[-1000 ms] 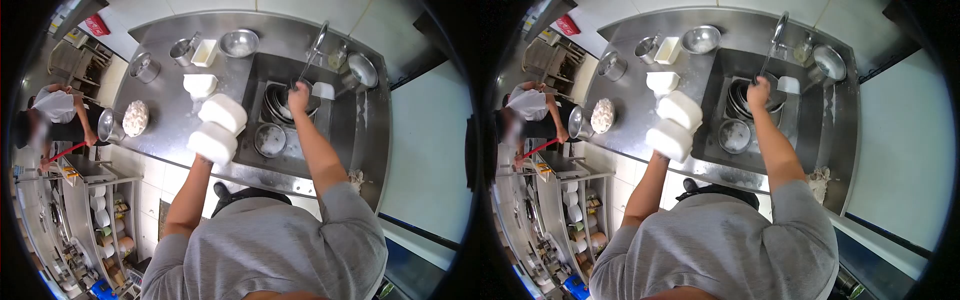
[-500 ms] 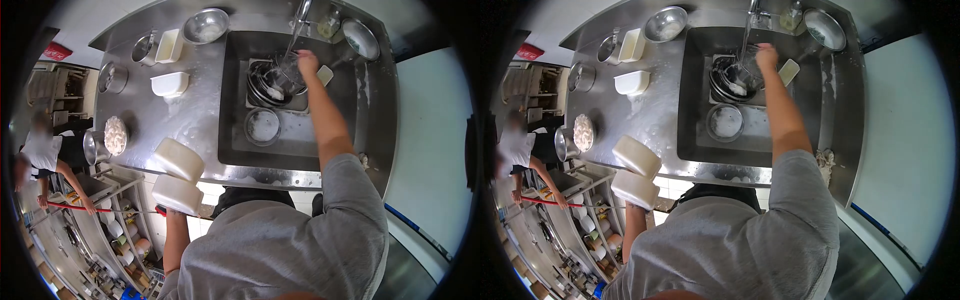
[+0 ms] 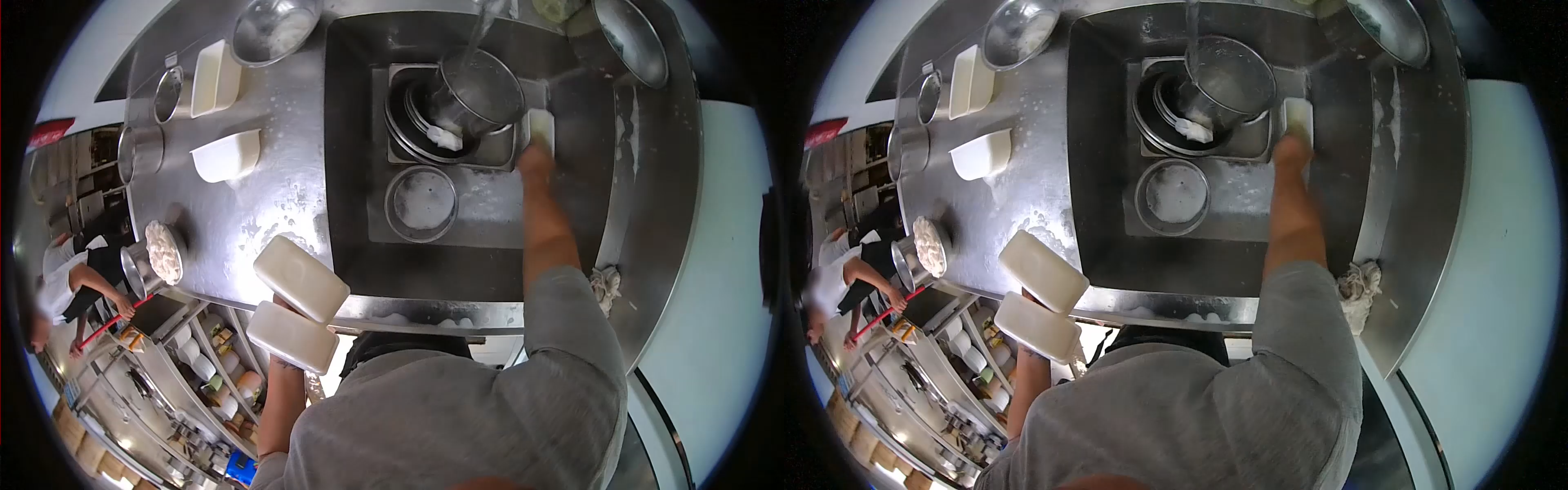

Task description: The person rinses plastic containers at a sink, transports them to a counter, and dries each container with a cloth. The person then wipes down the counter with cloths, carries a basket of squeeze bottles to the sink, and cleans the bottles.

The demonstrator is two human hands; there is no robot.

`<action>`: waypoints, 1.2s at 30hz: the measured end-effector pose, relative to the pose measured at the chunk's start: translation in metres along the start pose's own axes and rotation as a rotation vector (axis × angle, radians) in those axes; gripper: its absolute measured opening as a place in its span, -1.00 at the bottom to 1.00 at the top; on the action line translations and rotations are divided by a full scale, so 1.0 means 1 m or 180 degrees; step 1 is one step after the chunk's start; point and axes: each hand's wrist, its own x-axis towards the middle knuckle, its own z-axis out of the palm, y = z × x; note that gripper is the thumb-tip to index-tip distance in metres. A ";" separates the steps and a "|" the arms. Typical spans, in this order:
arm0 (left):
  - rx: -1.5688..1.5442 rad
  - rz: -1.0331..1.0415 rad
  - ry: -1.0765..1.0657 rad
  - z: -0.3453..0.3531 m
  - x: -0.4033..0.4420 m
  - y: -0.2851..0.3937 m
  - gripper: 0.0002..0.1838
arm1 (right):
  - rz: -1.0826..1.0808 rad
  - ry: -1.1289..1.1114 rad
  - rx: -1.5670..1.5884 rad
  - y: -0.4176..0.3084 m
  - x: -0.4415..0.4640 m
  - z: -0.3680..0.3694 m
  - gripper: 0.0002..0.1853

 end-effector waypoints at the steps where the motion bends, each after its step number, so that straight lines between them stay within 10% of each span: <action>1: 0.0009 -0.0039 -0.0017 0.003 0.006 -0.001 -0.46 | -0.0020 -0.0245 -0.0391 0.008 -0.019 0.009 -0.65; 4: 0.0007 -0.0076 -0.0102 0.012 0.017 0.001 -0.47 | 0.0368 -0.0593 -0.0503 0.022 -0.076 0.017 -0.67; 6: -0.0007 -0.0068 -0.0174 0.017 0.023 0.004 -0.47 | 0.0312 -0.2495 -0.1138 0.004 -0.077 -0.037 -0.66; 9: -0.0037 -0.0036 -0.0288 0.024 0.025 0.007 -0.47 | 0.0701 -0.1730 -0.0474 -0.039 -0.064 -0.138 -0.64; 12: -0.0079 -0.0007 -0.0395 0.030 0.025 0.009 -0.47 | -0.0648 -0.0356 -0.0016 -0.079 -0.060 -0.200 -0.73; 16: -0.0117 -0.0009 -0.0605 0.038 0.028 0.010 -0.47 | -0.2003 -0.0385 -0.0870 -0.174 -0.076 -0.246 -0.79; 21: -0.0124 -0.0031 -0.0856 0.047 0.036 0.013 -0.47 | -0.2397 0.0915 0.0423 -0.223 -0.066 -0.271 -0.88; 29: -0.0130 -0.0291 -0.1193 0.051 0.053 0.032 -0.48 | 0.1288 -0.1542 0.6975 -0.211 -0.046 -0.210 -0.62; 36: -0.0578 -0.0738 -0.1281 0.057 0.061 0.055 -0.53 | 0.2183 -0.1617 0.6586 -0.167 -0.111 -0.148 -0.55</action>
